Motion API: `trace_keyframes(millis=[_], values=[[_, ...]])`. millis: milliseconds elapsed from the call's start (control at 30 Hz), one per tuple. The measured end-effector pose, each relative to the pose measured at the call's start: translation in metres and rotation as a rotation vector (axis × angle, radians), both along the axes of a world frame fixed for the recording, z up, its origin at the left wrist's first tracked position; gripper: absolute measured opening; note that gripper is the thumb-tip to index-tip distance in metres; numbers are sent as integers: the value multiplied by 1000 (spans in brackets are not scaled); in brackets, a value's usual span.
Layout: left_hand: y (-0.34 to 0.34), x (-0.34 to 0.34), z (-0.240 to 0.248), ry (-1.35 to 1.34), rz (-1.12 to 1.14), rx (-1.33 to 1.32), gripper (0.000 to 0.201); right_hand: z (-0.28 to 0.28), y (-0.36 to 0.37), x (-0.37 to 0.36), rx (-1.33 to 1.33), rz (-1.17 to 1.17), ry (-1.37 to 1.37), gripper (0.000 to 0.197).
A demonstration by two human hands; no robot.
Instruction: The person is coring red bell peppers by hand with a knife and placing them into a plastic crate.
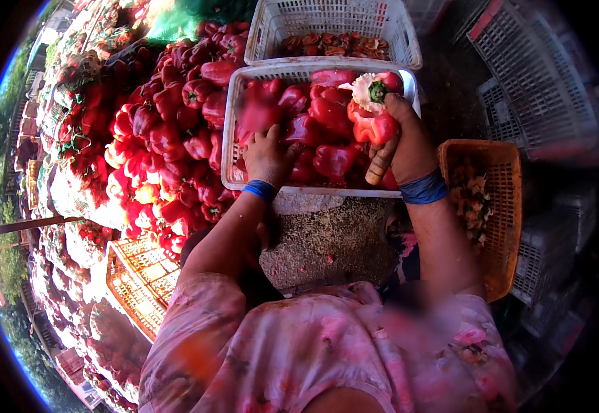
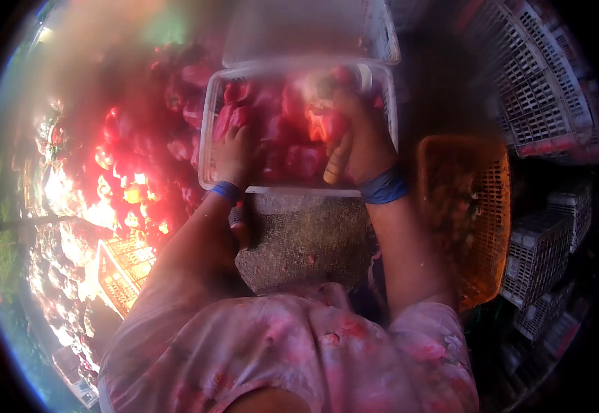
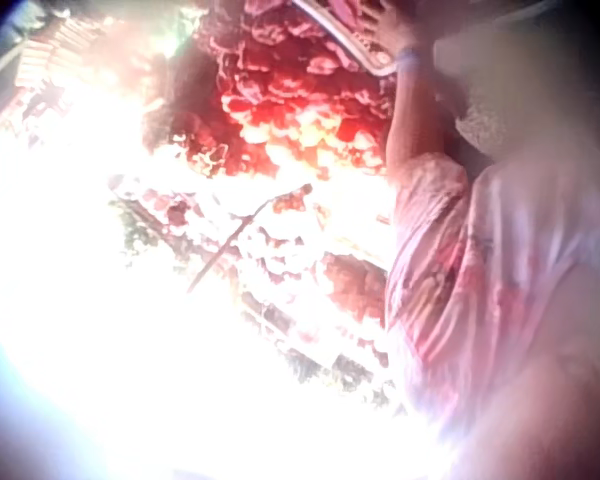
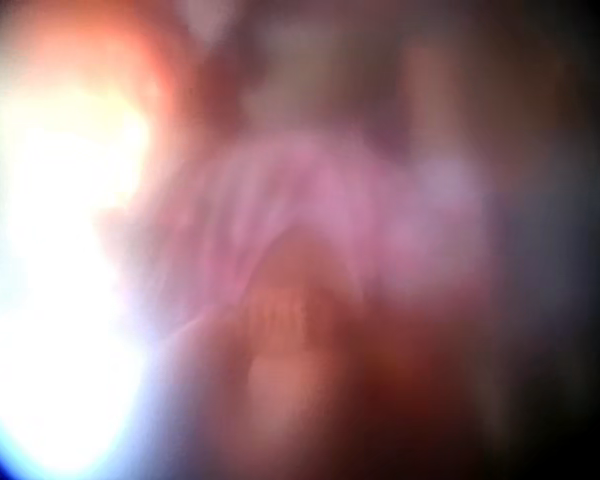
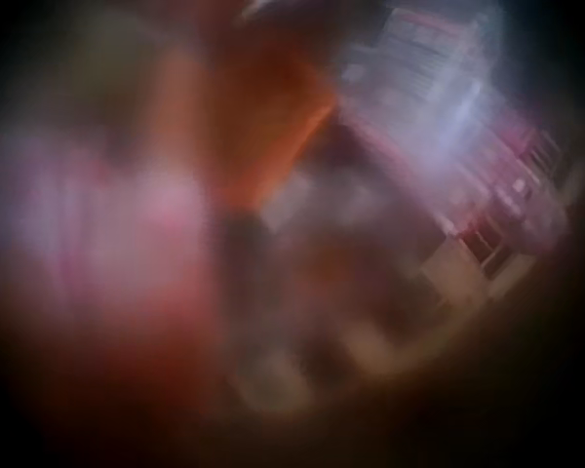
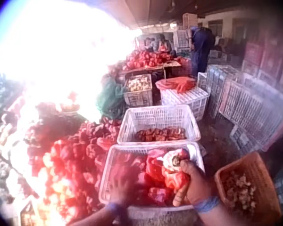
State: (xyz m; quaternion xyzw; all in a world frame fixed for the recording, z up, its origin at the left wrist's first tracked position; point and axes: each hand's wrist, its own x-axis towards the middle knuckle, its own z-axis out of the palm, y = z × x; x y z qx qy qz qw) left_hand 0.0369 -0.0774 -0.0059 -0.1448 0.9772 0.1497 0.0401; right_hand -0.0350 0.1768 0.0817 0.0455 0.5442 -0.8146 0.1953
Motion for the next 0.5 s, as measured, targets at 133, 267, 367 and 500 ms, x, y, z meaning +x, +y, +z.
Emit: trace_keyframes(millis=[133,267,367,500], values=[[31,0,52,318,47,1154,63,7,-10,13,329,86,294,44],[42,-10,74,87,48,1574,52,1,-33,25,470,100,759,60],[39,-13,77,64,64,1589,48,-1,-42,25,430,162,764,58],[23,-9,87,32,49,1554,43,11,-46,33,420,306,345,49]])
